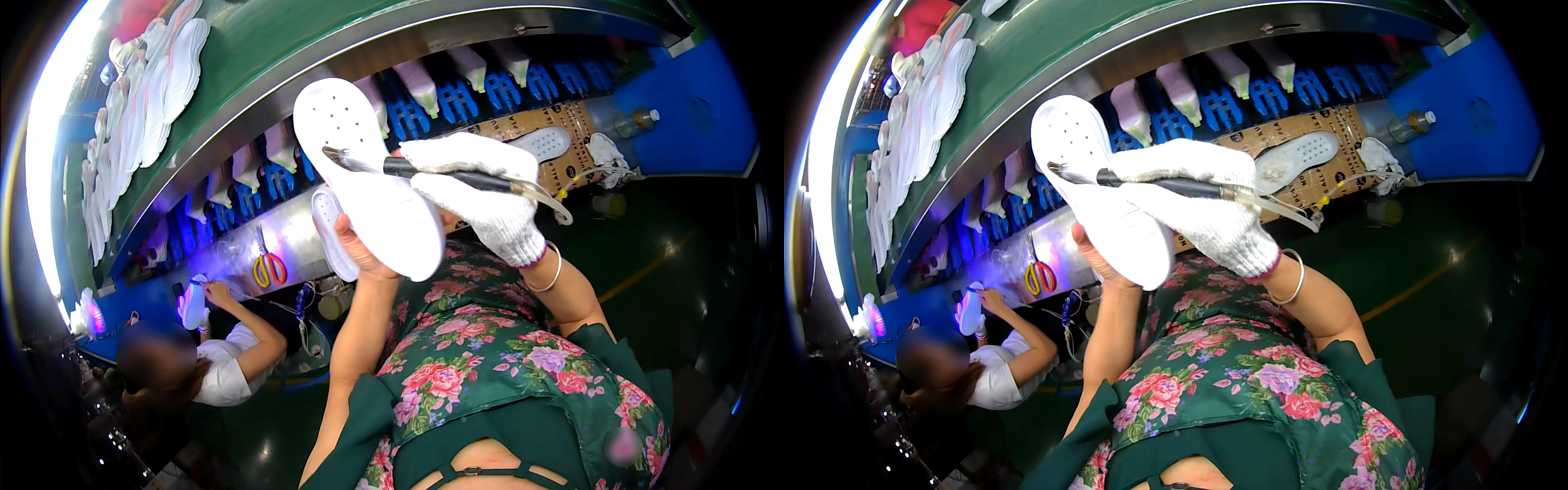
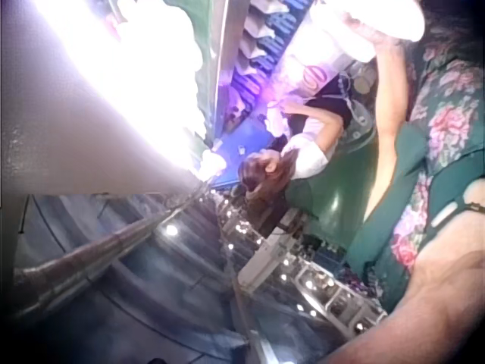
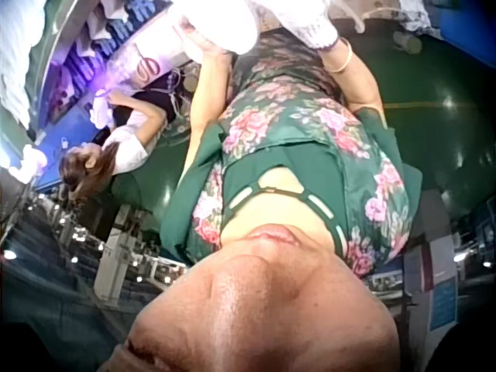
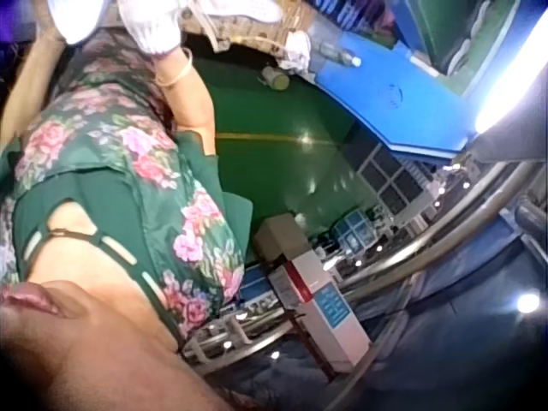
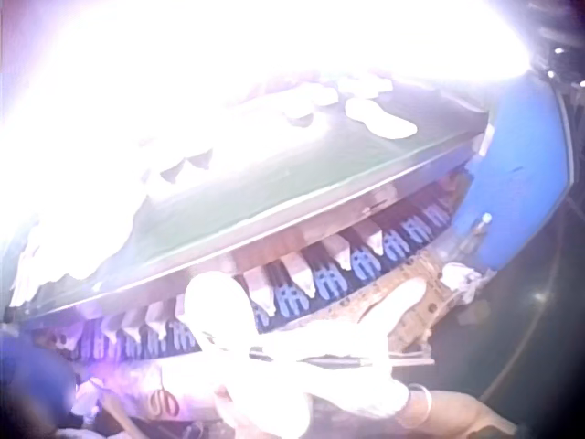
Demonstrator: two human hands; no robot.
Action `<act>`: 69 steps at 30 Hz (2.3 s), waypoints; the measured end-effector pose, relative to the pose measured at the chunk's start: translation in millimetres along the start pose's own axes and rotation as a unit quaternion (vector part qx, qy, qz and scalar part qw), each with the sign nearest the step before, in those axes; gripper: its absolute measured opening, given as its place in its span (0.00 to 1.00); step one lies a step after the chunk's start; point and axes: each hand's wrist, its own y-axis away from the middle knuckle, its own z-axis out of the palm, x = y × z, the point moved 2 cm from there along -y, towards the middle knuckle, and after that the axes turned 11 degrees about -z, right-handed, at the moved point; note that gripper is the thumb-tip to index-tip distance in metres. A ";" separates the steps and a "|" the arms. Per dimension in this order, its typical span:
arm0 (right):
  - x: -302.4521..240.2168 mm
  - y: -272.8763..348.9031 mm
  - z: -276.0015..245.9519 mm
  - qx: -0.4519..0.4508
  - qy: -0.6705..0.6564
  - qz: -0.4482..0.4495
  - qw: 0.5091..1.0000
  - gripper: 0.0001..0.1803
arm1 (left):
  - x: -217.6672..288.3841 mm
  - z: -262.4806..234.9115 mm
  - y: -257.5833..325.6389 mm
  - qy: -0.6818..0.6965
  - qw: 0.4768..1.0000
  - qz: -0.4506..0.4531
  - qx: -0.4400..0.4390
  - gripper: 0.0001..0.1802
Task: The person applies a dark substance to white shoe soles using a brush, picking up new soles from a conveyor belt and placing finished ones back onto the belt.
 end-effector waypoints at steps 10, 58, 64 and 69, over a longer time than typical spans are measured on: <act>7.7 30.5 -4.1 -0.025 0.165 -0.095 0.981 0.16 | -64.6 26.9 -10.7 -0.111 0.984 -0.004 0.142 0.52; 17.7 42.3 -21.2 -0.177 0.245 -0.056 0.952 0.19 | 1.7 27.1 -63.7 0.059 0.988 -0.117 -0.080 0.56; 17.4 58.2 -13.5 -0.226 0.213 -0.200 0.930 0.17 | 15.3 27.2 -65.5 -0.050 0.963 -0.233 -0.127 0.61; 23.3 47.8 -19.6 -0.164 0.199 -0.154 0.954 0.13 | 24.0 32.0 -72.8 -0.093 0.959 -0.215 -0.158 0.57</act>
